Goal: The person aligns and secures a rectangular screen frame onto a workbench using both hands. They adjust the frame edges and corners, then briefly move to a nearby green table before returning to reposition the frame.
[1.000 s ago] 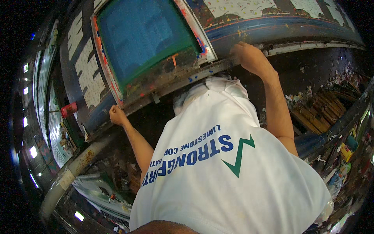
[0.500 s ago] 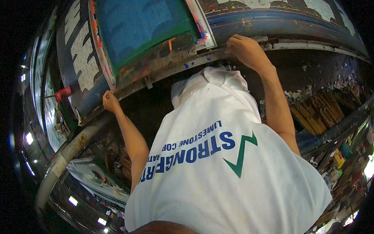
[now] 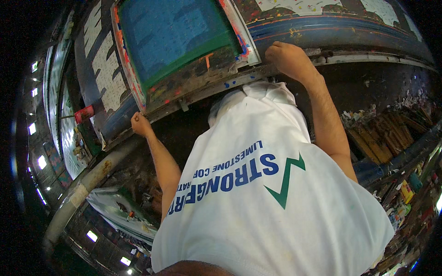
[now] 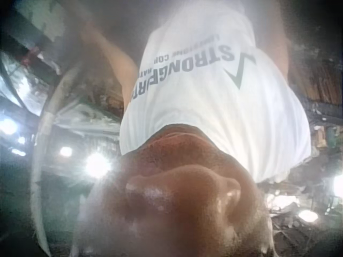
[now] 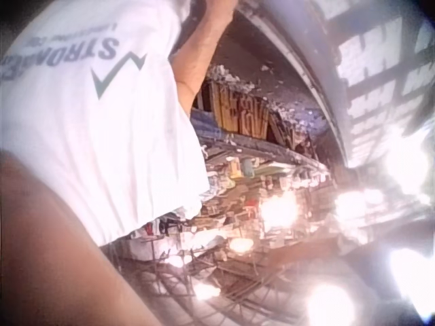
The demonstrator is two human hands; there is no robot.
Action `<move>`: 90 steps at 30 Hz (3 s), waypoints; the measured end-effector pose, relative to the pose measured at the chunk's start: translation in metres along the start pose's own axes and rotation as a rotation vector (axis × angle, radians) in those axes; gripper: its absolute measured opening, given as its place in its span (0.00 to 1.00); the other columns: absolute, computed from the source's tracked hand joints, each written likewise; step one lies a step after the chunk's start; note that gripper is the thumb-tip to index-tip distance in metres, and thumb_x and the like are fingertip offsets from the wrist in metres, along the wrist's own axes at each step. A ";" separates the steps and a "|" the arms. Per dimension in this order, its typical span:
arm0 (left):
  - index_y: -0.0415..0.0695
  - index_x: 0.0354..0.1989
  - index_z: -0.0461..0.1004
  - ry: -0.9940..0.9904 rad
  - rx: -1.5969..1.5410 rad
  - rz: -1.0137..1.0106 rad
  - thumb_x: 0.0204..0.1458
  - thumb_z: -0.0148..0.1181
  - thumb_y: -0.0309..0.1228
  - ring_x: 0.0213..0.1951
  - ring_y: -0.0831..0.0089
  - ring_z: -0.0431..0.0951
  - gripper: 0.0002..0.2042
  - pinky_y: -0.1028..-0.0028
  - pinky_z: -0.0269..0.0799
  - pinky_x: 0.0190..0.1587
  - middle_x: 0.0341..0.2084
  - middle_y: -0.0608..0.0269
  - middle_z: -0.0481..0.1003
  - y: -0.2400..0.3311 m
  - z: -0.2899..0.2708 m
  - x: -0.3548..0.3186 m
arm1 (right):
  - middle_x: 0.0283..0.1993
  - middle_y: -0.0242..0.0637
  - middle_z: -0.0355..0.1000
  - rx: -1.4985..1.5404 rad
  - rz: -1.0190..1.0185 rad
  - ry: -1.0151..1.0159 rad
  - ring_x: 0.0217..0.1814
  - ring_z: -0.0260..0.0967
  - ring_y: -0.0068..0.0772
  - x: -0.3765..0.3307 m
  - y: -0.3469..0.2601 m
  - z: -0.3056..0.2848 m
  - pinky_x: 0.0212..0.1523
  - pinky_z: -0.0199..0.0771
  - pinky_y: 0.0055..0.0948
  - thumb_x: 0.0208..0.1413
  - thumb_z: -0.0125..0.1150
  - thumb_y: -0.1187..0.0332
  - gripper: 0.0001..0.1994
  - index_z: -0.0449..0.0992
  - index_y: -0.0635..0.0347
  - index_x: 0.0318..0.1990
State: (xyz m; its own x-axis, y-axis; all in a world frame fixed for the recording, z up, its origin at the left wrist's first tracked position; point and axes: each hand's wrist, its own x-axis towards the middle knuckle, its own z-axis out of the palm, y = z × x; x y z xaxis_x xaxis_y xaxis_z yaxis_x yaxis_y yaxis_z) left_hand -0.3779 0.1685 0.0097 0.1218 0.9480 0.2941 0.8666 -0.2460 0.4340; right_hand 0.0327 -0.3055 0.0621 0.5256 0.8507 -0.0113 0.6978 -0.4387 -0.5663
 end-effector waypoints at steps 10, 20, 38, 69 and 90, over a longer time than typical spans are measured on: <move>0.41 0.41 0.86 0.013 0.027 -0.007 0.58 0.63 0.41 0.35 0.58 0.85 0.15 0.61 0.78 0.43 0.33 0.55 0.85 0.002 0.002 0.001 | 0.46 0.44 0.82 0.004 0.024 0.096 0.48 0.80 0.52 0.031 0.004 0.017 0.50 0.81 0.45 0.63 0.62 0.68 0.09 0.84 0.61 0.45; 0.41 0.42 0.86 0.027 0.042 -0.043 0.59 0.62 0.44 0.37 0.56 0.85 0.18 0.59 0.78 0.44 0.35 0.55 0.85 0.008 0.002 -0.002 | 0.45 0.46 0.83 0.001 0.030 -0.022 0.49 0.81 0.53 0.040 0.005 0.007 0.52 0.82 0.46 0.57 0.61 0.72 0.11 0.85 0.61 0.44; 0.42 0.40 0.87 0.053 0.047 -0.037 0.58 0.63 0.43 0.36 0.55 0.85 0.17 0.59 0.78 0.43 0.33 0.54 0.86 0.005 0.004 0.000 | 0.31 0.45 0.79 -0.101 -0.095 -0.046 0.35 0.78 0.54 0.060 0.007 0.005 0.36 0.77 0.46 0.53 0.65 0.71 0.03 0.79 0.60 0.33; 0.38 0.40 0.86 0.039 -0.010 -0.076 0.59 0.63 0.41 0.37 0.59 0.86 0.16 0.60 0.78 0.45 0.34 0.54 0.86 0.006 0.003 0.000 | 0.35 0.48 0.80 -0.020 -0.004 -0.062 0.40 0.79 0.57 0.075 0.024 0.012 0.41 0.78 0.50 0.59 0.63 0.66 0.08 0.80 0.59 0.40; 0.40 0.42 0.87 0.025 0.001 -0.098 0.58 0.64 0.42 0.40 0.55 0.87 0.17 0.59 0.79 0.47 0.37 0.53 0.87 0.020 -0.004 -0.005 | 0.36 0.48 0.83 0.121 0.068 0.067 0.36 0.81 0.52 0.065 0.020 0.019 0.39 0.79 0.43 0.65 0.65 0.65 0.11 0.85 0.63 0.44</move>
State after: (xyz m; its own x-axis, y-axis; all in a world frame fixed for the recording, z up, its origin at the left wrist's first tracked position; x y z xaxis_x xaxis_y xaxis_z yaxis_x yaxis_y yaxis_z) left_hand -0.3634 0.1577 0.0204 0.0242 0.9621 0.2716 0.8745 -0.1520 0.4606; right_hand 0.0714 -0.2538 0.0339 0.6042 0.7969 -0.0001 0.5974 -0.4530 -0.6617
